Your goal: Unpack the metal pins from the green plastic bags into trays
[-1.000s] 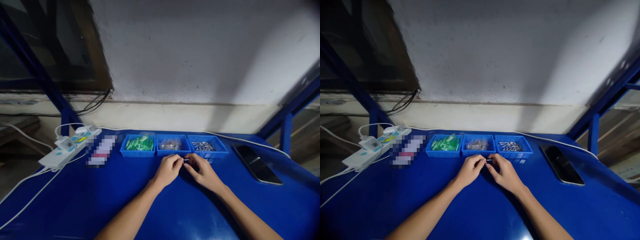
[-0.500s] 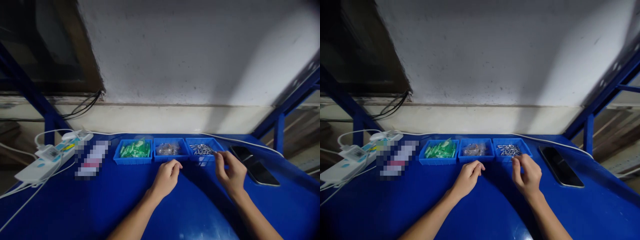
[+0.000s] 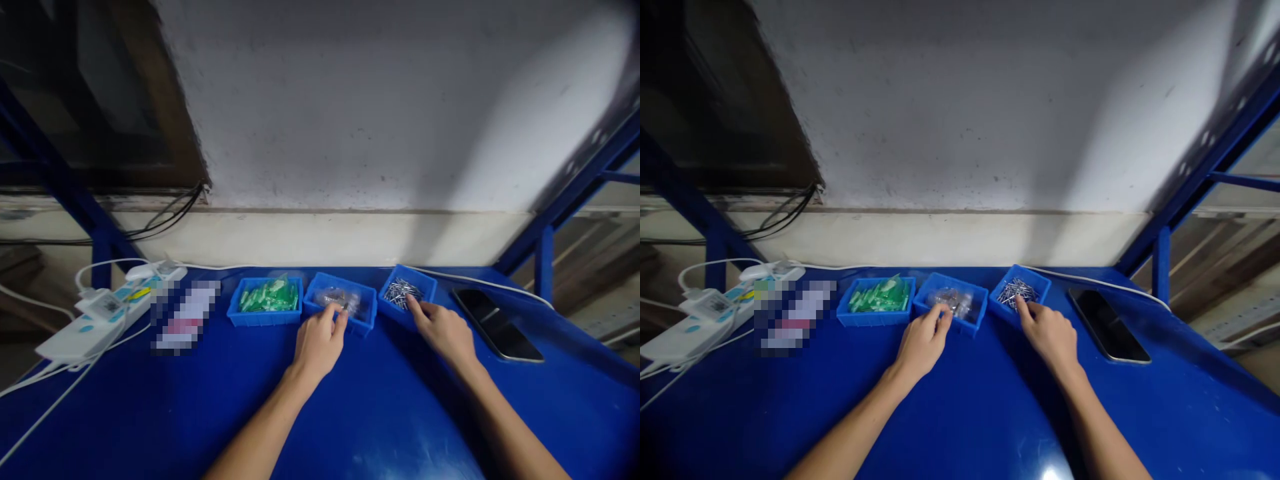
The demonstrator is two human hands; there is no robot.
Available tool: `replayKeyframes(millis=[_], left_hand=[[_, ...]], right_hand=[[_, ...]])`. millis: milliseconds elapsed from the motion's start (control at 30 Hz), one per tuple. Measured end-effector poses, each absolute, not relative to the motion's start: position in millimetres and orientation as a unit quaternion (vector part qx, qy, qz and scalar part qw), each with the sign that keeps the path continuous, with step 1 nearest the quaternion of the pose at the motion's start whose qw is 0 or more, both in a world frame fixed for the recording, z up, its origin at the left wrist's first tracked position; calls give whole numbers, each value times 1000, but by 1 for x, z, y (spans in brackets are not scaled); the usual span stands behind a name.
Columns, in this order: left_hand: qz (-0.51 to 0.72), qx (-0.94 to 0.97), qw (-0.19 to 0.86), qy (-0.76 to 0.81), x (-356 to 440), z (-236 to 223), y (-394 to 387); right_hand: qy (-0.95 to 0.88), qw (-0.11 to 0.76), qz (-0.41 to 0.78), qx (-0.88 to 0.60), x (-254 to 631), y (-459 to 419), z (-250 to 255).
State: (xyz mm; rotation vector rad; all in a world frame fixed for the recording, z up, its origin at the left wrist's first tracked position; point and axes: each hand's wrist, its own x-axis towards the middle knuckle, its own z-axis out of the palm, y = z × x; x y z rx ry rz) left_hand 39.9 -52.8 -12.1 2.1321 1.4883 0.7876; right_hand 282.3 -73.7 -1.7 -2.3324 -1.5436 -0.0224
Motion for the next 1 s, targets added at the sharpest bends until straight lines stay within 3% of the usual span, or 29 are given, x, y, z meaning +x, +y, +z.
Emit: replayKeyframes(millis=[100, 167, 500, 667, 833, 1000], left_hand=[[315, 752, 182, 550, 37, -8, -52], [340, 746, 185, 542, 35, -4, -54], [324, 787, 264, 453, 30, -16, -80], [447, 710, 299, 455, 32, -25, -70], [482, 672, 301, 475, 26, -4, -55], [496, 712, 117, 483, 38, 9, -42]], right_hand=[[-489, 149, -5, -860, 312, -75, -1], [-474, 184, 3, -861, 325, -72, -5], [-346, 511, 106, -779, 345, -62, -29], [-283, 659, 182, -673, 324, -59, -20], [-252, 673, 232, -656, 318, -56, -20], [-352, 612, 135, -695, 315, -61, -18]])
